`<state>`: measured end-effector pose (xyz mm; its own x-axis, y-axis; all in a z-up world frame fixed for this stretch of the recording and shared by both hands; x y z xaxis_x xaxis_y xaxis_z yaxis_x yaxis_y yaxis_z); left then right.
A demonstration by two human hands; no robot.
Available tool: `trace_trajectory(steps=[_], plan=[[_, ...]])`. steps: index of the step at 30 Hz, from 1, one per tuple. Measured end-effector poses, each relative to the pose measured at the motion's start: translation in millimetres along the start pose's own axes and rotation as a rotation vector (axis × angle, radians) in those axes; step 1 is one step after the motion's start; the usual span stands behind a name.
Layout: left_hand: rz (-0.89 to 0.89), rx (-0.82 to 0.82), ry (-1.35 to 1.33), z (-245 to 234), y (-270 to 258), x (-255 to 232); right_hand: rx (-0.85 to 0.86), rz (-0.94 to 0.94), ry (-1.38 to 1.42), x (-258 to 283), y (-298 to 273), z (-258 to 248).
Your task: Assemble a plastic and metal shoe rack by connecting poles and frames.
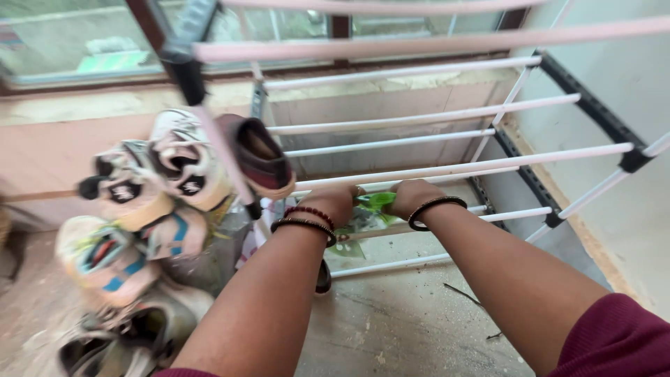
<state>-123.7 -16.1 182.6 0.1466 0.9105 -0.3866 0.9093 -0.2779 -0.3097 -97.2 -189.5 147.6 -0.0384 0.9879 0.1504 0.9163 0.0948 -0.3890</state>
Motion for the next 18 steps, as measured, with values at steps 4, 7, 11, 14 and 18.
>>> trace_trajectory(steps=[4,7,11,14,18], plan=[[0.020,-0.008,-0.035,-9,-32,10,-0.024,0.033,-0.009,-6,3,0],[0.179,-0.038,-0.022,-8,-45,13,-0.132,-0.128,-0.117,0,-12,-14],[0.122,-0.132,-0.136,-27,-73,35,-0.082,-0.077,-0.054,41,-82,-50],[0.161,-0.228,-0.152,-55,-92,42,-0.151,-0.112,-0.038,62,-95,-71],[0.128,-0.299,-0.029,-79,-116,48,-0.189,-0.124,-0.125,97,-133,-108]])
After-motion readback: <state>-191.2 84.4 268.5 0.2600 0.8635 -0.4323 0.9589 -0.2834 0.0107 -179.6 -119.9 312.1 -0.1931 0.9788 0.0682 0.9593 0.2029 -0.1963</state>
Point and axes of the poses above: each hand's wrist, its own y-axis towards the middle knuckle, its own z-axis out of the palm, x = y × z, the point moved 4 cm from there along y, towards the middle knuckle, and after that the axes turned 1 degree about -y, right-handed, at the moved point
